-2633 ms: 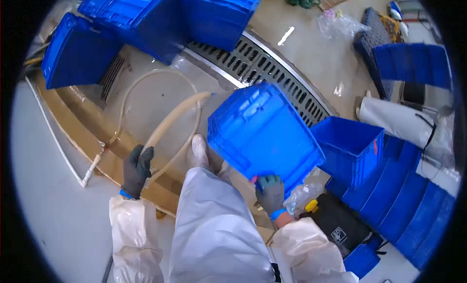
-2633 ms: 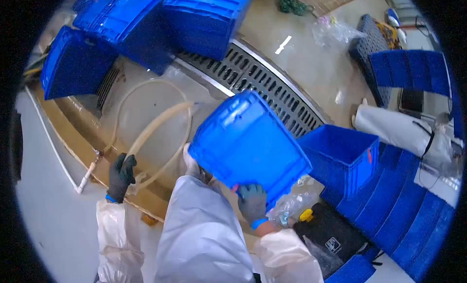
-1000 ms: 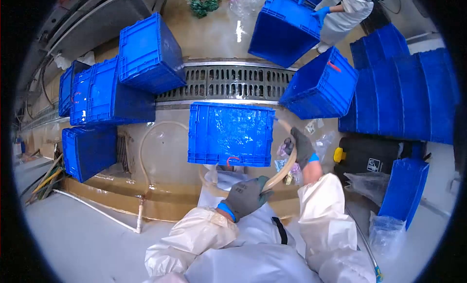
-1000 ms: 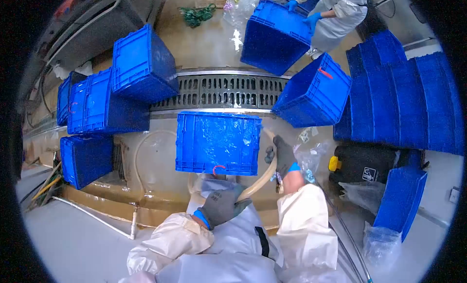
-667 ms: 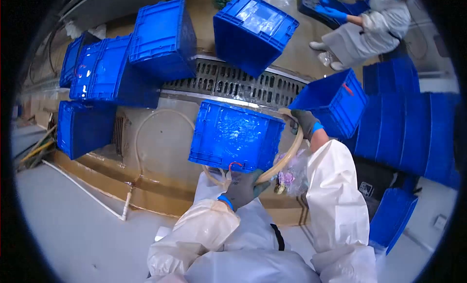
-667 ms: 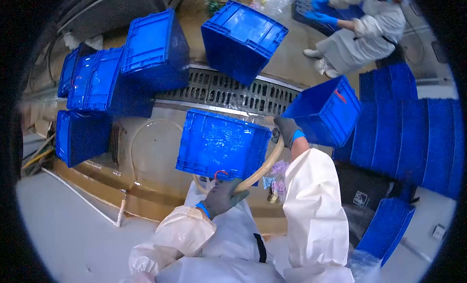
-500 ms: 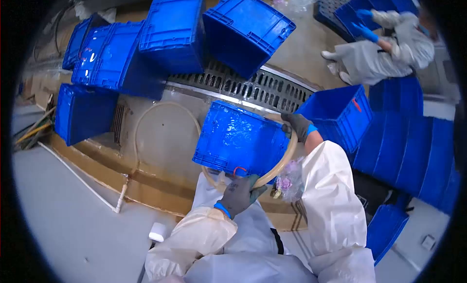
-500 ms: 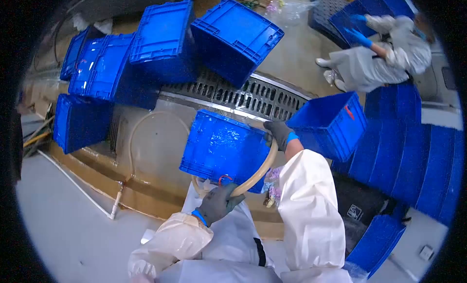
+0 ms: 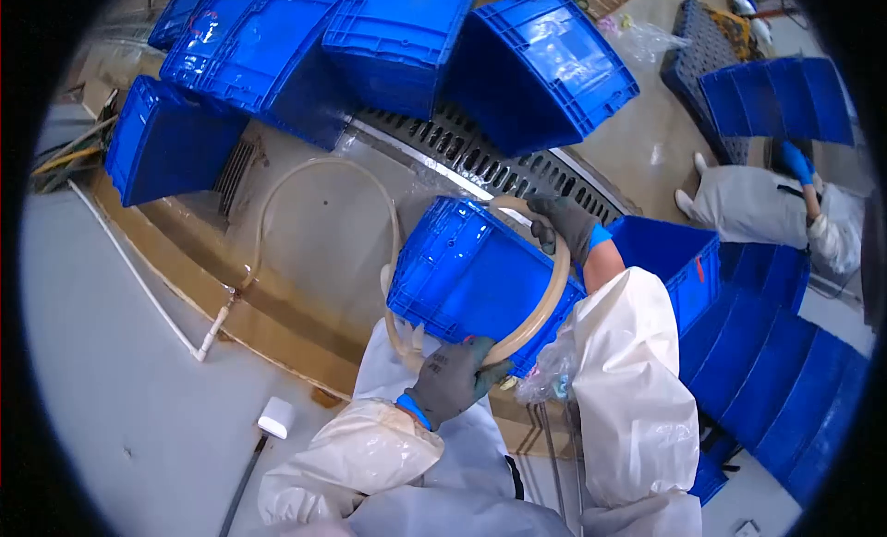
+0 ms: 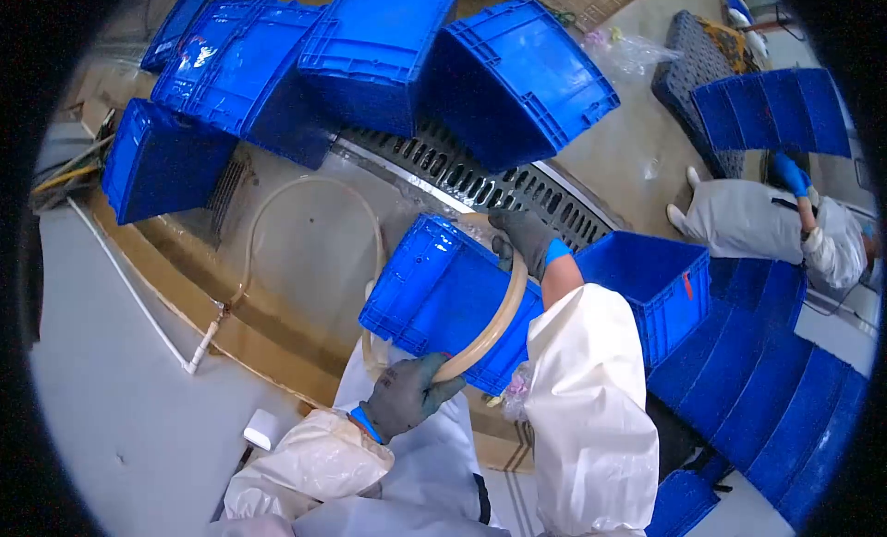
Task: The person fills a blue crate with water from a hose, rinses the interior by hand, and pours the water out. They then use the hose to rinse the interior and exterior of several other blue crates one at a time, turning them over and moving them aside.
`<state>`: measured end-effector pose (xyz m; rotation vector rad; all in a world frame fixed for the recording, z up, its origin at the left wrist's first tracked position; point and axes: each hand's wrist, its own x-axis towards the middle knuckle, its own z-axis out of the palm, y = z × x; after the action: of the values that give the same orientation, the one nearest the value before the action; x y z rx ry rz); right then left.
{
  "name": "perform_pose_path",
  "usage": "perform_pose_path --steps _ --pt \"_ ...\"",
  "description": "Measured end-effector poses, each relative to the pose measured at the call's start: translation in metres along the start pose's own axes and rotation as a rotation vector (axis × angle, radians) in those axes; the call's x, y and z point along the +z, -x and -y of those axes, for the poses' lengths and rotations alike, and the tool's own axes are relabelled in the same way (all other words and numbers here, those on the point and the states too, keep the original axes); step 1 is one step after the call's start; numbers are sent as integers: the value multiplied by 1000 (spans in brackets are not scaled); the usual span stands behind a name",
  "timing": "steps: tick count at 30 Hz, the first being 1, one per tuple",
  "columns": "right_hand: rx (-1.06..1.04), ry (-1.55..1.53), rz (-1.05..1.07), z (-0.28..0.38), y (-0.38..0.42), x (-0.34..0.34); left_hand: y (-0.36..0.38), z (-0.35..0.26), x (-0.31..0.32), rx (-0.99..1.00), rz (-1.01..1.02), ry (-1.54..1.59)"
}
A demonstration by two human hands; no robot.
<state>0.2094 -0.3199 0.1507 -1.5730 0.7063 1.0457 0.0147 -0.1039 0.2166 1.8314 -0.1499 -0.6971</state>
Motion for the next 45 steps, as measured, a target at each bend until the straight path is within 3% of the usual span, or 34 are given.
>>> perform_pose_path --steps 5,8,9,10,12,14,17,20,24,28,31,34,40,45 --pt "35 -6 -80 -3 -19 9 -4 11 -5 -53 15 21" --pt "36 -36 -112 -42 -31 -31 -17 14 -7 -16 85 27" --pt "136 -41 -189 -59 -42 -47 -21 14 -5 -8 110 6" --pt "104 -72 -230 -68 -31 -48 -24 15 -2 1 135 -13" --pt "339 -144 -228 -87 -26 -65 -27 22 7 11 115 -31" --pt "302 -109 -256 -93 -20 -65 -24 24 8 19 104 -61" --pt "43 61 -231 -63 -13 -30 -6 27 -12 60 14 -60" --pt "-75 136 -164 -3 -4 29 16 34 -34 -35 -12 23" --pt "-33 329 -51 47 -16 105 41 48 -53 -133 -94 3" --pt "-33 541 63 55 -40 155 58 66 -68 -141 -199 96" --pt "41 650 69 51 -52 183 70 80 -78 -189 -165 155" --pt "163 700 150 40 -68 198 82 82 -91 -233 -123 143" --pt "159 685 228 32 -51 204 96 74 -106 -249 -83 151" --pt "167 463 207 17 -25 171 93 57 -104 -203 -28 87"
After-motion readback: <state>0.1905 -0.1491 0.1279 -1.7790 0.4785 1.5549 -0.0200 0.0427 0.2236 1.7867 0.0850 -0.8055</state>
